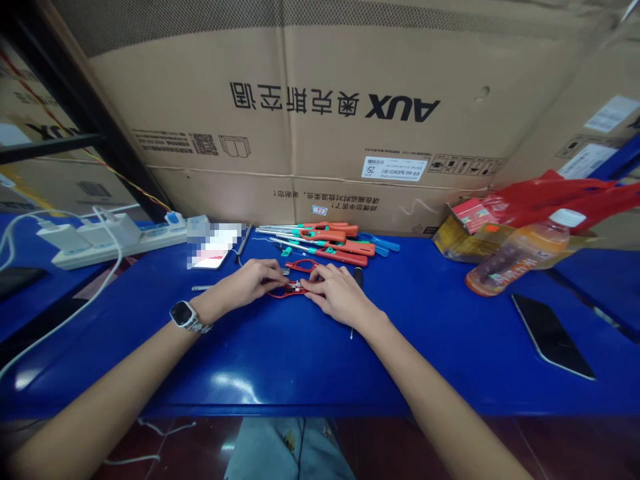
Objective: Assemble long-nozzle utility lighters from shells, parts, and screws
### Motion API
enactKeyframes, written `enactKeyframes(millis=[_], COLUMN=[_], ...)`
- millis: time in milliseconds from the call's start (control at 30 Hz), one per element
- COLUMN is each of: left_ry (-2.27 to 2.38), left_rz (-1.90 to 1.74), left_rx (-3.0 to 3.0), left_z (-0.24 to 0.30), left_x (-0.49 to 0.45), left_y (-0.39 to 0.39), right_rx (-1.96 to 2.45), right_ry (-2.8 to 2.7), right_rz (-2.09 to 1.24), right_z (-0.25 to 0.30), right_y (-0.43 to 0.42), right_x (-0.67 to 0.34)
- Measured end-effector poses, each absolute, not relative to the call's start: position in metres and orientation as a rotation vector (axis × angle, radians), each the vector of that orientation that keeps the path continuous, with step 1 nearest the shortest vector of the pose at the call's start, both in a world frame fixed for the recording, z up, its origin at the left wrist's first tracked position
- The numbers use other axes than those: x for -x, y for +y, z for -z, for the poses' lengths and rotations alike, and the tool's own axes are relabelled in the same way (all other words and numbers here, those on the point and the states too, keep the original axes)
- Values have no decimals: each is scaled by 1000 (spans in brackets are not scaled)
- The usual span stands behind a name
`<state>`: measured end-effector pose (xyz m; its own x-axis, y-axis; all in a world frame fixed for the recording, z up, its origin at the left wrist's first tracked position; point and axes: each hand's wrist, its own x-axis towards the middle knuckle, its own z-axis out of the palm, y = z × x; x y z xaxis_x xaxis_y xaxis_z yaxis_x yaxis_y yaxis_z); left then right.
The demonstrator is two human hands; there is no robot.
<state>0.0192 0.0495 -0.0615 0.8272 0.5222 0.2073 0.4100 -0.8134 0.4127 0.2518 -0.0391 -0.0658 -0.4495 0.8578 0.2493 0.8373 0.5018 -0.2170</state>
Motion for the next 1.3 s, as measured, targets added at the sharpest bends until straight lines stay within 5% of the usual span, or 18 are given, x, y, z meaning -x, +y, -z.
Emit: enactKeyframes(millis=[633, 1300], left_ry=[751, 876], left_rz=[-259, -532], left_rx=[-3047, -2181], left_z=[63, 73], left_x=[9, -7], left_y=[25, 58], right_rx=[1434, 1388], right_ry=[-2436, -2395], right_rz=[-44, -131], right_z=[67, 70], right_y=[-41, -39], right_x=[-251, -252])
